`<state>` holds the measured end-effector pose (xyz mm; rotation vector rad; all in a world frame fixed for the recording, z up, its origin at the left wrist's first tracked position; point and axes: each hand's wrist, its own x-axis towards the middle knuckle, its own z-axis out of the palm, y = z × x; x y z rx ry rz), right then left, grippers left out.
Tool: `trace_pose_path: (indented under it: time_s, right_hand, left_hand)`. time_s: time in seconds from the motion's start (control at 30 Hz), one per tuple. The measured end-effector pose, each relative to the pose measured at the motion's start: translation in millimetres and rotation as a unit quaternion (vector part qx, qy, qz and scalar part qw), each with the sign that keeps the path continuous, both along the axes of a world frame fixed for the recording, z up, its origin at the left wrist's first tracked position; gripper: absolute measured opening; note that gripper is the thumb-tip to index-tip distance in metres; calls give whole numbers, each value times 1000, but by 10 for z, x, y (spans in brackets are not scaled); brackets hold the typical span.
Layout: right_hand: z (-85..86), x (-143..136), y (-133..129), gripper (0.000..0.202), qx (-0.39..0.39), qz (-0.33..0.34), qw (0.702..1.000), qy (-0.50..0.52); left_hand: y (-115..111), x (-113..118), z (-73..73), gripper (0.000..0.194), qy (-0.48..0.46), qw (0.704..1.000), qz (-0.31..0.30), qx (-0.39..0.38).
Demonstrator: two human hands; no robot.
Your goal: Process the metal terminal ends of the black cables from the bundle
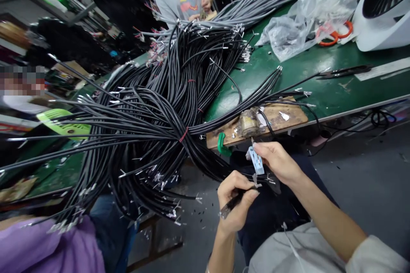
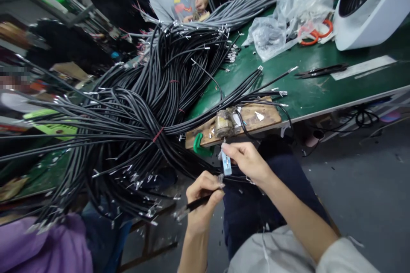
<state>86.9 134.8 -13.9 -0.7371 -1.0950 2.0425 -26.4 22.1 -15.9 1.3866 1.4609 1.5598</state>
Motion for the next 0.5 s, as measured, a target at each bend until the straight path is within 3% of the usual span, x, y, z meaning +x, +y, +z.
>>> trace_pose_path:
  time_s: [0.13,0.23,0.33,0.43,0.5]
  right_hand:
    - [-9,-77,-62,46,-84,9,992,89]
    - [-68,-8,-102,52,-35,9,998,56]
    - [-101,172,-214,51,153,-56,984,-77]
    - [-88,339,-384,20,379,-109,908,-142]
    - [-81,384,-482,4,465,-122,865,-146]
  left_hand:
    - [81,20,-10,10,-29,1000,4,0]
    - [77,47,2,9,-15,1000,9,-8]
    - [-11,76,16,9,27,999,45,-12]
    - [-106,105,23,8,78,994,65,-27]
    - [-141,121,28,8,98,992,65,-38]
